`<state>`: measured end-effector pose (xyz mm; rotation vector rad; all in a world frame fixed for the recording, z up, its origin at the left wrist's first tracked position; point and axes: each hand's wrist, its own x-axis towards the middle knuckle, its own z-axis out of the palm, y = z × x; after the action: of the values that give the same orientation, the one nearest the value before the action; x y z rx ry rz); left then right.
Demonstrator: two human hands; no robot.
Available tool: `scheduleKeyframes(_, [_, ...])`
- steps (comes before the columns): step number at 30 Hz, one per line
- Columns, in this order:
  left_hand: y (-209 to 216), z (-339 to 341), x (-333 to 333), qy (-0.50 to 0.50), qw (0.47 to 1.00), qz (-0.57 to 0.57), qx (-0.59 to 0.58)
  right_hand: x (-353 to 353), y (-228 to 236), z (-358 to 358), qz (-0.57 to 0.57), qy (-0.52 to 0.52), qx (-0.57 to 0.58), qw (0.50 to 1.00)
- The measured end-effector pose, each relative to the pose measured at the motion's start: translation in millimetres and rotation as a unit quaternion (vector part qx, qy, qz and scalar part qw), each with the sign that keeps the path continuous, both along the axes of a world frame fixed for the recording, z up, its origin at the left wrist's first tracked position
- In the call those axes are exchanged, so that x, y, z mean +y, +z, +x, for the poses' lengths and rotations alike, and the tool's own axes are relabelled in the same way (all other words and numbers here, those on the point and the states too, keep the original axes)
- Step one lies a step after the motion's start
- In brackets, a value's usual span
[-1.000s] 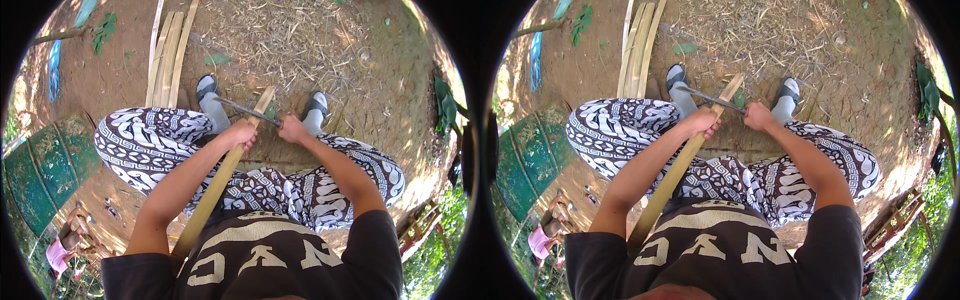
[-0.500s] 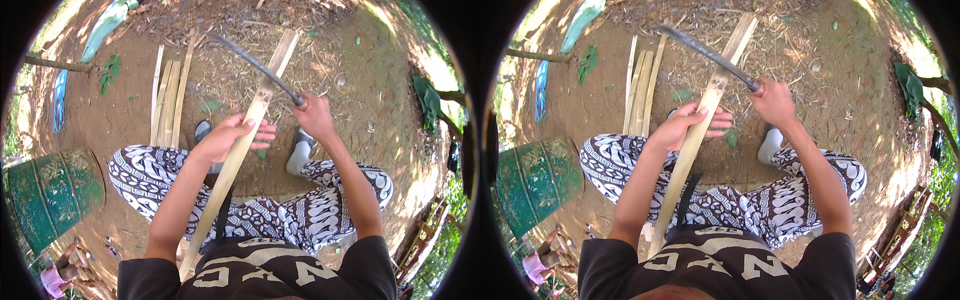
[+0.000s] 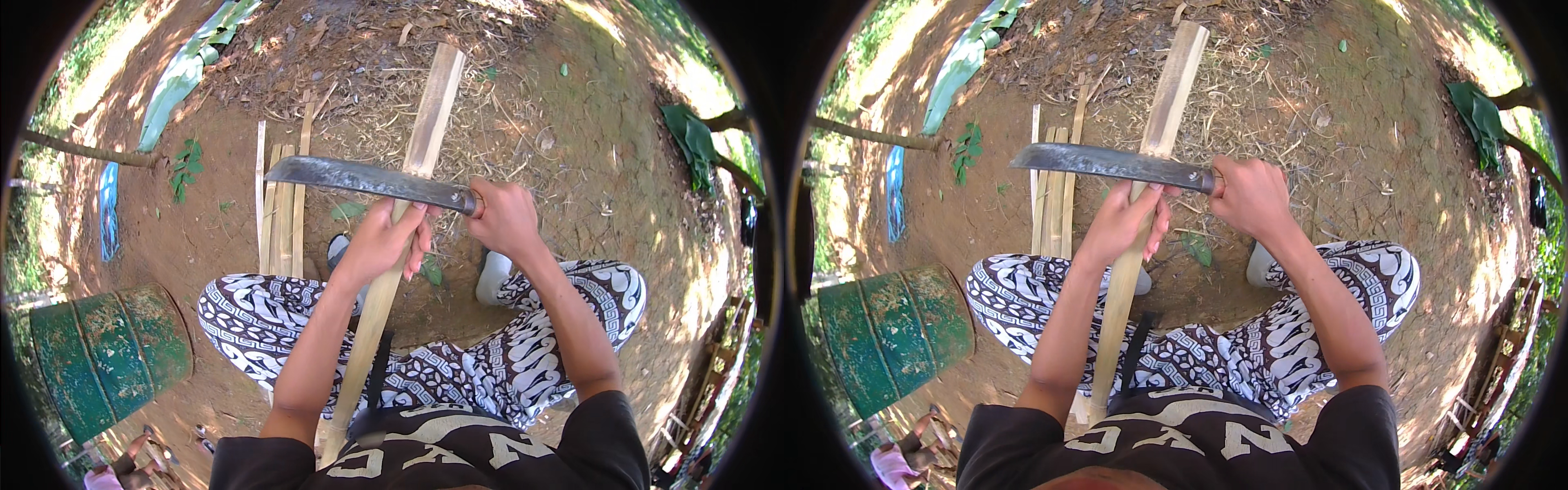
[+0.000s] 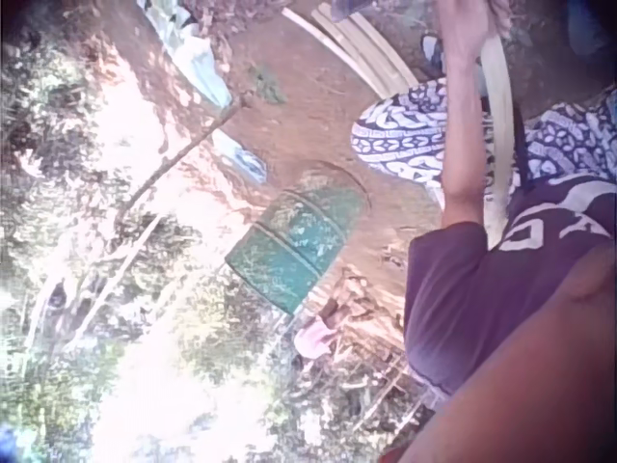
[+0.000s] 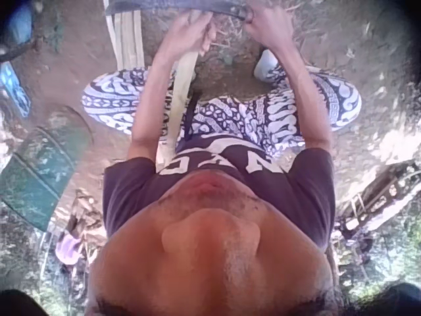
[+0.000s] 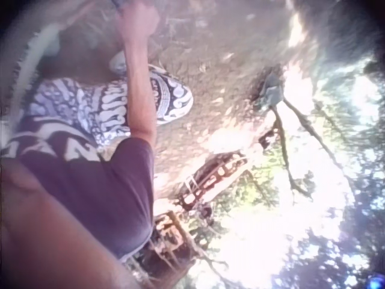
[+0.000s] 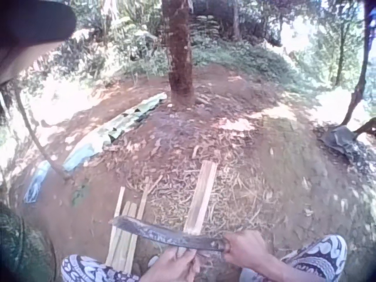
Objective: The person splits bamboo pieces into thinner strips using a large knife and shaves the edges while sitting on the ground.
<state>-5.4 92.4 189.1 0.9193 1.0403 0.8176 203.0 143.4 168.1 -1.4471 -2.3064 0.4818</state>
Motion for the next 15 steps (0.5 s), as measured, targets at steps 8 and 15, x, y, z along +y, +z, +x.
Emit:
scheduleKeyframes(8, [3.8, 8.4, -15.6, 0.008, 1.0, 0.003, 0.008, -1.8, 10.6, -18.6, 0.032, 0.037, 0.039, 0.998])
scheduleKeyframes(15, [2.5, 10.3, -19.0, 0.008, 1.0, -0.002, 0.029, 3.1, 13.7, -15.8, 0.038, 0.036, 0.006, 0.999])
